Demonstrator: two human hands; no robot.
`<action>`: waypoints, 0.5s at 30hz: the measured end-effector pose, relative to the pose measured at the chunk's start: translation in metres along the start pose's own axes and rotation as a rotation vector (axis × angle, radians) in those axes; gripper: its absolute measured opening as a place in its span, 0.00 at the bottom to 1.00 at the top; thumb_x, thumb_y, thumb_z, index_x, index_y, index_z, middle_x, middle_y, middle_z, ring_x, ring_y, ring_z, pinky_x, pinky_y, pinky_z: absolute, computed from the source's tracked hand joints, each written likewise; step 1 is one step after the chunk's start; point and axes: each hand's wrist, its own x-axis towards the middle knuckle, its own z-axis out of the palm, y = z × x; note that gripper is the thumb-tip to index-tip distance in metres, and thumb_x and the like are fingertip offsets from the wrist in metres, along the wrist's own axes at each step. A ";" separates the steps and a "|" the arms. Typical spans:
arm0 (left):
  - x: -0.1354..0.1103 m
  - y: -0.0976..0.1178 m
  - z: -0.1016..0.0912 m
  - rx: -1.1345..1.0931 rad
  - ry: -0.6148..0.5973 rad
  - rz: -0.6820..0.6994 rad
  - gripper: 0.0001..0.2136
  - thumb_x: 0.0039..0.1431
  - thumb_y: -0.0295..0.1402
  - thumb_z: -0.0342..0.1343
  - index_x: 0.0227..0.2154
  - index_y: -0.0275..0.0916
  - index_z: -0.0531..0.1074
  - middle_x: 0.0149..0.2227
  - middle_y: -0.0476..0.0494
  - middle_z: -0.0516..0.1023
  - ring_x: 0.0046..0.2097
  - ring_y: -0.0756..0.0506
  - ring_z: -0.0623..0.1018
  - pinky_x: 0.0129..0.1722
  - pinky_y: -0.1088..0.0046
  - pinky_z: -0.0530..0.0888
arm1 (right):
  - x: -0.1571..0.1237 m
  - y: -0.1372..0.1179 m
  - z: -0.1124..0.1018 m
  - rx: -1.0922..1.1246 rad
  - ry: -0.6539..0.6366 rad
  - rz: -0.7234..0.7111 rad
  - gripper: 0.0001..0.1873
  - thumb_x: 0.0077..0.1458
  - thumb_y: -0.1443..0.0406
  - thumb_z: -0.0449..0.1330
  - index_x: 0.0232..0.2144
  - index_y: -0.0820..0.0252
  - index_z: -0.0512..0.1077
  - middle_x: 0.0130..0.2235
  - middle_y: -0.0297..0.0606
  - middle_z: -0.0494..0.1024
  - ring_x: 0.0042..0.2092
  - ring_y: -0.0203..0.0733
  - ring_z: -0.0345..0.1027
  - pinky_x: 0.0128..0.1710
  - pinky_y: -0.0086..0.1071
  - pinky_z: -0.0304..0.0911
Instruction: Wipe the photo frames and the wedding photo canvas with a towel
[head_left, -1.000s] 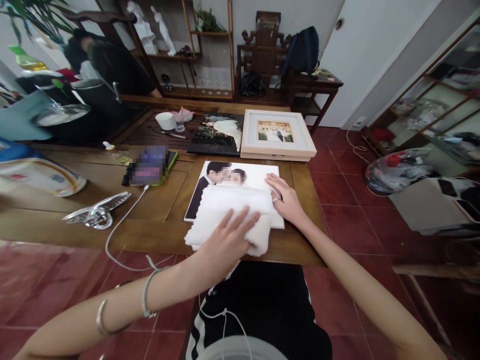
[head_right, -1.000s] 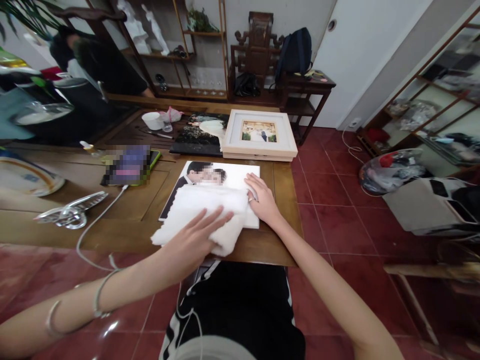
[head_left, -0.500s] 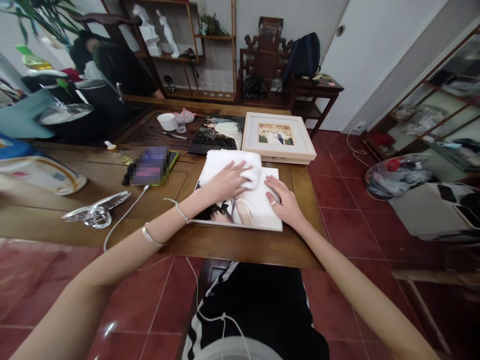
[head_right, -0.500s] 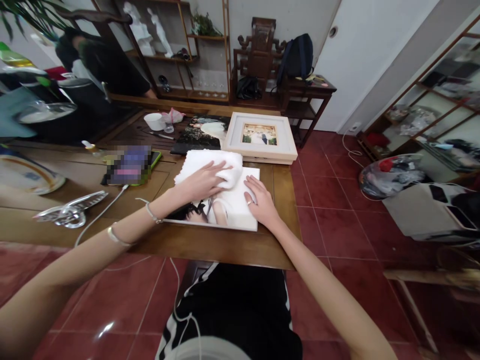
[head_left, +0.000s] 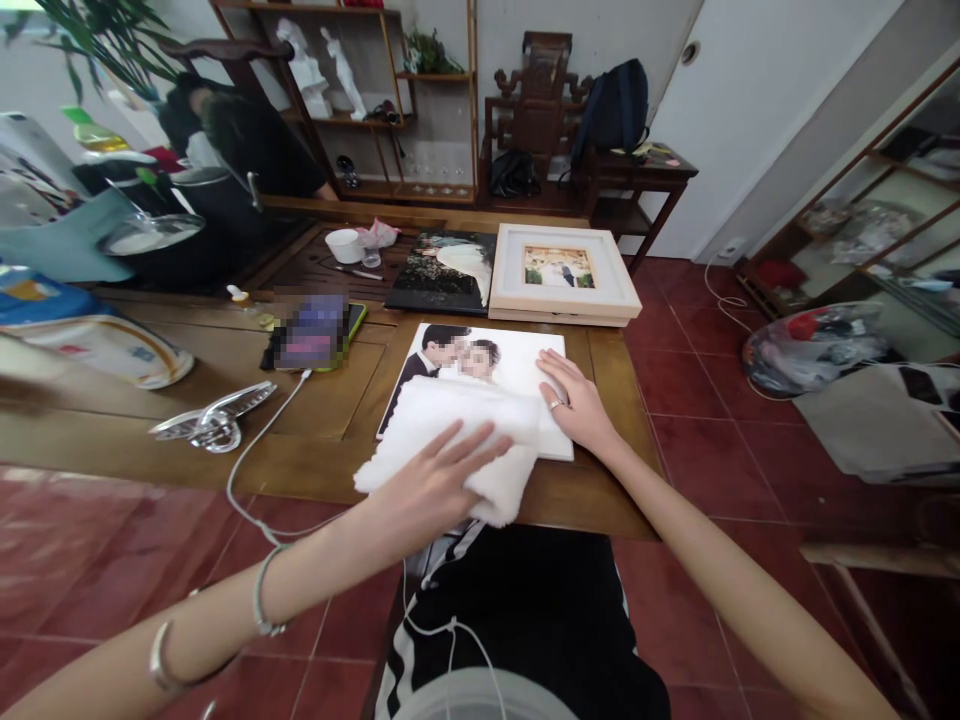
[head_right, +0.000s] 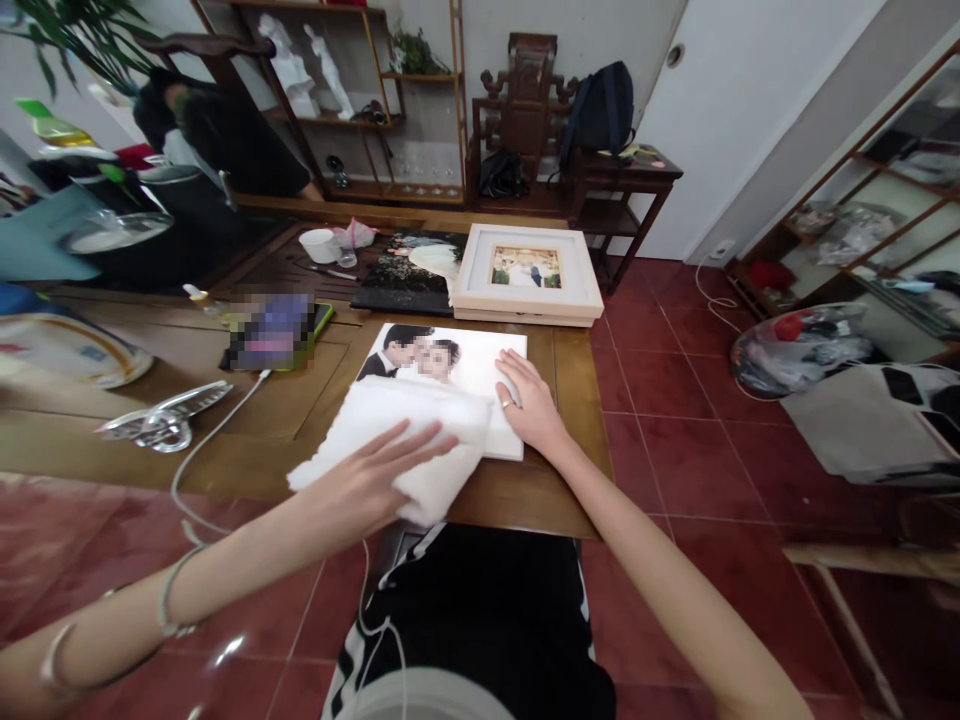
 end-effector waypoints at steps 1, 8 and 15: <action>0.003 -0.007 -0.001 0.017 -0.013 -0.014 0.03 0.59 0.29 0.62 0.31 0.41 0.81 0.67 0.42 0.62 0.68 0.34 0.60 0.67 0.49 0.57 | 0.000 0.000 0.000 0.000 -0.003 0.004 0.21 0.61 0.62 0.53 0.55 0.55 0.73 0.61 0.43 0.71 0.66 0.49 0.59 0.66 0.52 0.54; 0.047 -0.085 -0.009 0.158 -0.150 -0.157 0.13 0.59 0.20 0.56 0.44 0.37 0.79 0.67 0.37 0.61 0.68 0.37 0.60 0.65 0.51 0.62 | 0.000 -0.003 -0.003 -0.017 -0.026 0.030 0.21 0.61 0.62 0.53 0.55 0.56 0.73 0.61 0.44 0.71 0.66 0.49 0.58 0.67 0.52 0.53; 0.063 -0.126 -0.001 0.187 -0.130 -0.152 0.10 0.62 0.23 0.55 0.44 0.34 0.78 0.67 0.33 0.61 0.69 0.37 0.58 0.65 0.52 0.59 | -0.001 -0.002 -0.002 -0.018 -0.012 0.014 0.21 0.62 0.62 0.53 0.55 0.57 0.73 0.61 0.44 0.71 0.66 0.49 0.59 0.66 0.52 0.54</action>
